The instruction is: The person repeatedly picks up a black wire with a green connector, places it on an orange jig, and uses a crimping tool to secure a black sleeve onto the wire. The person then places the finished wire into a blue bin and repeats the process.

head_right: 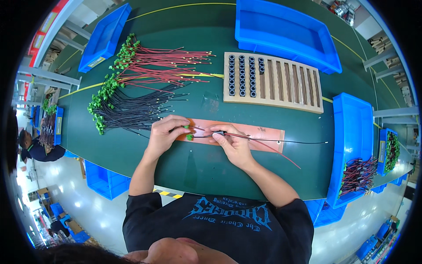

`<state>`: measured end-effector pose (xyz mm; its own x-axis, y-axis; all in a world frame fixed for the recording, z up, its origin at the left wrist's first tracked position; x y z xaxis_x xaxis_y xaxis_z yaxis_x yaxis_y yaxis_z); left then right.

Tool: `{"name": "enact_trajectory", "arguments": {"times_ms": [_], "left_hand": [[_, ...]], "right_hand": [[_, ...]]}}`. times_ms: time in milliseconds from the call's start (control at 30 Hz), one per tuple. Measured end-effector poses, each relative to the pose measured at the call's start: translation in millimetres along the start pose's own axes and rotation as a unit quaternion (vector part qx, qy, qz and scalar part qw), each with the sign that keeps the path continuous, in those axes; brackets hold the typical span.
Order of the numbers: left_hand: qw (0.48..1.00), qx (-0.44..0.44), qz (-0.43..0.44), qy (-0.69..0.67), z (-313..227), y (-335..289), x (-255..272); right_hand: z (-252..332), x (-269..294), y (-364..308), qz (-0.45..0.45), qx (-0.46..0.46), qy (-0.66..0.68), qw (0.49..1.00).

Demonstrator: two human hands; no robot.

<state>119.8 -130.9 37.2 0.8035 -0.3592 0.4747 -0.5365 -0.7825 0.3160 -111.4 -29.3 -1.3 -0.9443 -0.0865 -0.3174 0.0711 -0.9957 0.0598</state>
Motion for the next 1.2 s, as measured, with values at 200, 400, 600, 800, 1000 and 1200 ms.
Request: {"name": "enact_trajectory", "arguments": {"times_ms": [200,400,600,800,1000,1200], "left_hand": [[0.994,-0.053,0.016,0.09,5.5,3.4,-8.0],[0.982,-0.132,0.069,0.119,-15.2,6.9,11.4],[0.971,-0.139,0.115,0.16,-18.3,2.9,11.5],[0.981,-0.122,0.089,0.126,-15.0,3.1,14.0],[0.979,-0.102,0.092,0.153,-14.1,2.0,9.9],[0.983,-0.089,0.091,0.131,-12.4,3.9,4.8]], "right_hand": [[0.8,2.0,2.3,-0.005,-0.009,0.011,1.0],[1.3,4.2,4.8,-0.03,-0.037,0.042,0.998],[2.3,5.3,4.3,-0.035,-0.057,0.027,0.997],[-2.8,6.4,4.7,-0.031,-0.018,-0.03,0.999],[0.4,2.4,4.3,-0.035,-0.022,-0.013,0.999],[-3.1,-1.1,1.9,-0.037,0.006,-0.079,0.996]]}}
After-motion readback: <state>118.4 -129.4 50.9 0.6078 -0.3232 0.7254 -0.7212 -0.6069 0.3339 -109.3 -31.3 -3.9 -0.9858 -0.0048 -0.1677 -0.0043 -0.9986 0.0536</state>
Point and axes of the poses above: each hand's wrist, its own y-axis towards the middle knuckle, its own x-axis out of the back of the hand, z = x × y, the point moved 2 cm from there along y, towards the middle knuckle, and after that the axes turned 2 degrees about -x, right-handed, at the moved point
